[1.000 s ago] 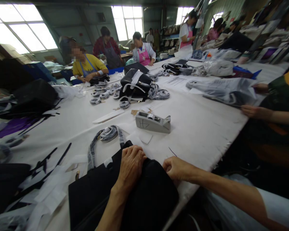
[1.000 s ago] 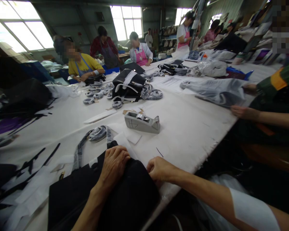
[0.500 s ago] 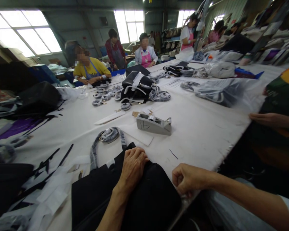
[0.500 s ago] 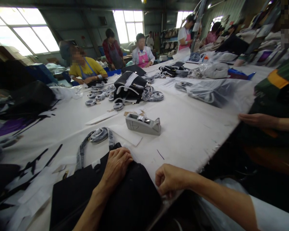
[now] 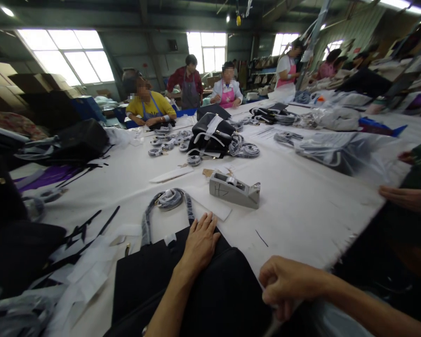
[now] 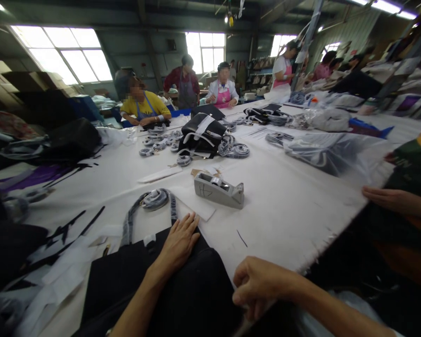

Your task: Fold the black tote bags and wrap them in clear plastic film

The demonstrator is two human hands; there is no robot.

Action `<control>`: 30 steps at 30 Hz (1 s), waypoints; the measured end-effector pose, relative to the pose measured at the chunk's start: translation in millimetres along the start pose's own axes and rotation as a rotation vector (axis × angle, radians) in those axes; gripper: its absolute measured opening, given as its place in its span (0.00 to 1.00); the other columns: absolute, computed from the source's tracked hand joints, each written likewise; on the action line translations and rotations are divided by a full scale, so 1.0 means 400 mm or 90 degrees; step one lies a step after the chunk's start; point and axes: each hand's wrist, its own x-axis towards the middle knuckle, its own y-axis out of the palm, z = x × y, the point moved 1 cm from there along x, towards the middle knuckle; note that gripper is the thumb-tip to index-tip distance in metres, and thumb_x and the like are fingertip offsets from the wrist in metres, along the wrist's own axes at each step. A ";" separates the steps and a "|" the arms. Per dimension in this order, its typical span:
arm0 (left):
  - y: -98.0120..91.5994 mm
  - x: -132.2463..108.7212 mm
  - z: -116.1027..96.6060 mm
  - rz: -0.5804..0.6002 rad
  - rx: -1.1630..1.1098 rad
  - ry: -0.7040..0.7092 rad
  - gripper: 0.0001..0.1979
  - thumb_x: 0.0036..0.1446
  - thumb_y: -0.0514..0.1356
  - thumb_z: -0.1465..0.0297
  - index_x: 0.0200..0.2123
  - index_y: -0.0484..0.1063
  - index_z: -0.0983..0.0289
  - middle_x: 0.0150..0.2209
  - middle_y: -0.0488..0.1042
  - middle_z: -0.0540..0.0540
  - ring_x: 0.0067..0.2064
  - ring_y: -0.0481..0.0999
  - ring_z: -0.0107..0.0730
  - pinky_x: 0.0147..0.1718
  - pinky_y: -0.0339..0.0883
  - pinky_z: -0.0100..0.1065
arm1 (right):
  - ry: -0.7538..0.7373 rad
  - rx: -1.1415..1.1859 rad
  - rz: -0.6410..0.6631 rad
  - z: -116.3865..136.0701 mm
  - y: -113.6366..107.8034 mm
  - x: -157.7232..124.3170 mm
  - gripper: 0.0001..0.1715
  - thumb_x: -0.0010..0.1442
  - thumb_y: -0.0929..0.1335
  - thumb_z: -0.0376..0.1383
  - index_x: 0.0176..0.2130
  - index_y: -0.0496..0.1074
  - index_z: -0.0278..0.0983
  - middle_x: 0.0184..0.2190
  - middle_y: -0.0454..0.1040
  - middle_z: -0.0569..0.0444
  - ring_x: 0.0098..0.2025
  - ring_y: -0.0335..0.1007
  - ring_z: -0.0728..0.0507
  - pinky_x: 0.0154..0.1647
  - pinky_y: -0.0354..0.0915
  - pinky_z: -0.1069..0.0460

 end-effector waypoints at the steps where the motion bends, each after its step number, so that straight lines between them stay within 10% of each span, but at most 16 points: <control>1: -0.002 0.000 0.000 0.004 -0.008 -0.004 0.24 0.67 0.49 0.65 0.64 0.58 0.63 0.67 0.55 0.57 0.68 0.52 0.42 0.64 0.50 0.49 | -0.006 0.007 -0.007 0.000 -0.002 -0.002 0.09 0.43 0.69 0.34 0.29 0.68 0.35 0.19 0.73 0.57 0.20 0.73 0.47 0.20 0.69 0.58; 10: 0.009 0.007 0.010 -0.022 -0.052 -0.013 0.23 0.67 0.48 0.66 0.64 0.59 0.62 0.67 0.57 0.57 0.68 0.54 0.41 0.64 0.51 0.48 | -0.204 0.010 -0.052 -0.034 -0.002 -0.065 0.33 0.47 0.65 0.28 0.53 0.65 0.37 0.29 0.74 0.59 0.31 0.73 0.49 0.33 0.67 0.55; 22: 0.021 0.013 0.017 -0.037 -0.034 -0.004 0.23 0.66 0.50 0.67 0.63 0.59 0.60 0.66 0.58 0.58 0.67 0.55 0.42 0.63 0.52 0.50 | -0.426 -0.261 -0.243 -0.045 0.006 -0.017 0.08 0.56 0.66 0.32 0.33 0.77 0.38 0.33 0.76 0.53 0.36 0.73 0.46 0.39 0.67 0.53; 30: 0.021 0.017 0.012 -0.043 -0.019 -0.018 0.23 0.66 0.50 0.67 0.63 0.60 0.59 0.66 0.59 0.58 0.67 0.56 0.44 0.63 0.53 0.51 | -0.336 -0.215 -0.393 0.027 0.043 0.045 0.10 0.51 0.69 0.34 0.21 0.66 0.37 0.22 0.66 0.58 0.26 0.61 0.49 0.27 0.59 0.56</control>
